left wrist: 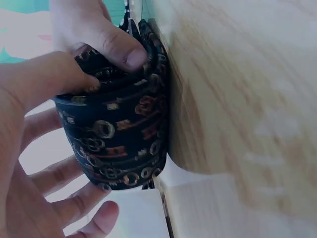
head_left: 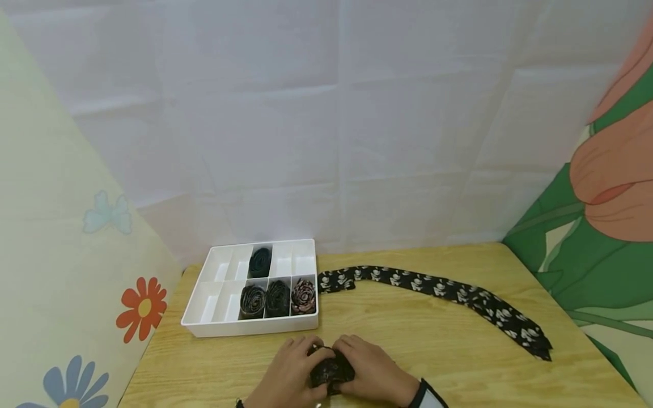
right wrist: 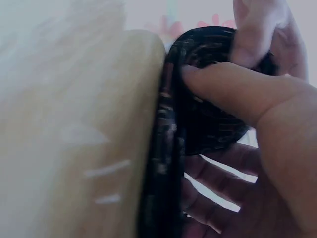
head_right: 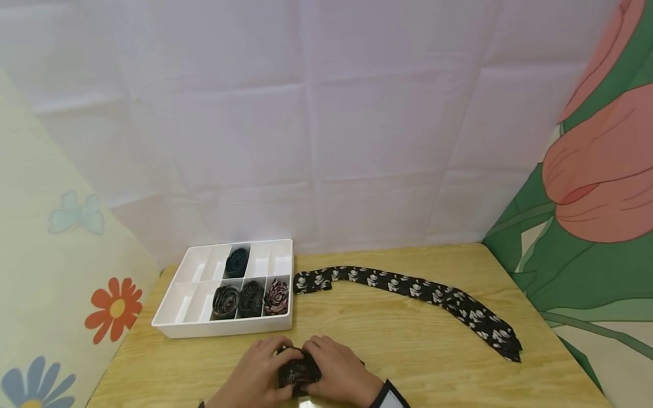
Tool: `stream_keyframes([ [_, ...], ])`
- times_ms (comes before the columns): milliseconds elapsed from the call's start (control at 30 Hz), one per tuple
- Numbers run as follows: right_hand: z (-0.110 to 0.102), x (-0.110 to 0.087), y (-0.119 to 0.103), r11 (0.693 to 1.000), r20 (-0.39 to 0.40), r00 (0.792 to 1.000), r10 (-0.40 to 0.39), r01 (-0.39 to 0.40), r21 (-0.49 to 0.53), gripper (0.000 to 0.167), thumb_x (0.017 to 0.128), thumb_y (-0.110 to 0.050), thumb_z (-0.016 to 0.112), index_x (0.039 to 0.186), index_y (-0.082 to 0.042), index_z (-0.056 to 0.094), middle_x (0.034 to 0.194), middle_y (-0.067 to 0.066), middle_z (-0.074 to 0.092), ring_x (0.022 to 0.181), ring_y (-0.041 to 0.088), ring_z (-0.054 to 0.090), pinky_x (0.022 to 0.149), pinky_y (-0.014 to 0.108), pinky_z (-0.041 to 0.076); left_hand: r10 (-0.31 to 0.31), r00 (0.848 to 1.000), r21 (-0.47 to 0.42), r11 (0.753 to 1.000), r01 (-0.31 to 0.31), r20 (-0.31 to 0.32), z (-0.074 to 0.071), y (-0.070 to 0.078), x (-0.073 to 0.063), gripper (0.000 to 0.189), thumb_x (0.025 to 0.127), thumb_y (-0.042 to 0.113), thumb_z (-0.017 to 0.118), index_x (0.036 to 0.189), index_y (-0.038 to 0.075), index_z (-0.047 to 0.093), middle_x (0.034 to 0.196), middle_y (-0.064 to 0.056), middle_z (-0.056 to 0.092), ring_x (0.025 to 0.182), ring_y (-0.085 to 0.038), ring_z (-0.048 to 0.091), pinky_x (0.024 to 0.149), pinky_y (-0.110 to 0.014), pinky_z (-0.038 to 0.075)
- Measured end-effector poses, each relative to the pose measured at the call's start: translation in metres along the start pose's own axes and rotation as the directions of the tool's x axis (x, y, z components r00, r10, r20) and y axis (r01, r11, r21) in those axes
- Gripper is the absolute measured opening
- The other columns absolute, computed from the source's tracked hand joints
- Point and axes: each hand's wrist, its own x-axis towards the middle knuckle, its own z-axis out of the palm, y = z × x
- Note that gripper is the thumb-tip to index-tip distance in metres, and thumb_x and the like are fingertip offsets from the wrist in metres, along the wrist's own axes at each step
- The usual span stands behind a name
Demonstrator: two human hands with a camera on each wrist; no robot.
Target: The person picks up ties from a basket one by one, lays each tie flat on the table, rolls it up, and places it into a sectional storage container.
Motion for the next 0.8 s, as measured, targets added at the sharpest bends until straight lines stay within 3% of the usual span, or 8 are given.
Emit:
stream_keyframes([
  [133, -0.0006, -0.0005, -0.0014, 0.999, 0.002, 1.000, -0.014, 0.014, 0.035, 0.050, 0.088, -0.051, 0.084, 0.127, -0.027, 0.064, 0.119, -0.012, 0.062, 0.101, -0.002, 0.056, 0.083, 0.026, 0.054, 0.001, 1.000, -0.023, 1.000, 0.000, 0.022, 0.0001, 0.0021, 0.0017, 0.038, 0.079, 0.039, 0.088, 0.114, 0.033, 0.075, 0.114, 0.008, 0.066, 0.103, -0.010, 0.060, 0.081, -0.029, 0.049],
  [333, -0.0040, 0.0002, -0.0029, 1.000, 0.016, 1.000, 0.003, -0.003, -0.009, 0.047, 0.085, -0.044, 0.089, 0.122, -0.029, 0.063, 0.116, -0.015, 0.062, 0.100, -0.001, 0.055, 0.083, 0.027, 0.055, -0.041, 0.995, -0.027, 0.999, 0.044, 0.095, -0.0002, 0.0018, 0.0030, 0.045, 0.081, 0.041, 0.086, 0.123, 0.033, 0.073, 0.119, 0.007, 0.065, 0.107, -0.011, 0.060, 0.084, -0.030, 0.049],
  [467, -0.0041, 0.0003, -0.0020, 1.000, 0.034, 0.999, -0.015, 0.015, 0.019, 0.048, 0.088, -0.047, 0.086, 0.126, -0.028, 0.064, 0.118, -0.014, 0.063, 0.101, -0.001, 0.055, 0.083, 0.026, 0.055, -0.036, 0.996, -0.045, 0.998, 0.040, 0.087, -0.0006, 0.0015, 0.0029, 0.040, 0.080, 0.040, 0.087, 0.117, 0.034, 0.075, 0.114, 0.009, 0.066, 0.104, -0.009, 0.059, 0.082, -0.028, 0.048],
  [667, -0.0045, 0.0007, -0.0006, 1.000, 0.035, 0.999, -0.005, 0.004, 0.017, 0.045, 0.087, -0.042, 0.088, 0.123, -0.029, 0.063, 0.114, -0.016, 0.061, 0.099, -0.002, 0.054, 0.082, 0.025, 0.054, -0.025, 0.997, -0.051, 0.998, 0.029, 0.080, 0.0008, 0.0023, 0.0027, 0.046, 0.081, 0.039, 0.087, 0.124, 0.033, 0.073, 0.119, 0.007, 0.065, 0.106, -0.009, 0.060, 0.082, -0.029, 0.049],
  [800, -0.0040, 0.0000, -0.0006, 0.999, 0.031, 0.999, -0.036, 0.035, 0.037, 0.045, 0.089, -0.044, 0.086, 0.124, -0.027, 0.063, 0.115, -0.015, 0.061, 0.099, -0.003, 0.054, 0.082, 0.024, 0.053, -0.004, 0.999, -0.049, 0.999, 0.006, 0.049, 0.0029, 0.0027, 0.0020, 0.043, 0.077, 0.039, 0.090, 0.117, 0.033, 0.075, 0.115, 0.007, 0.066, 0.103, -0.007, 0.059, 0.080, -0.024, 0.045],
])
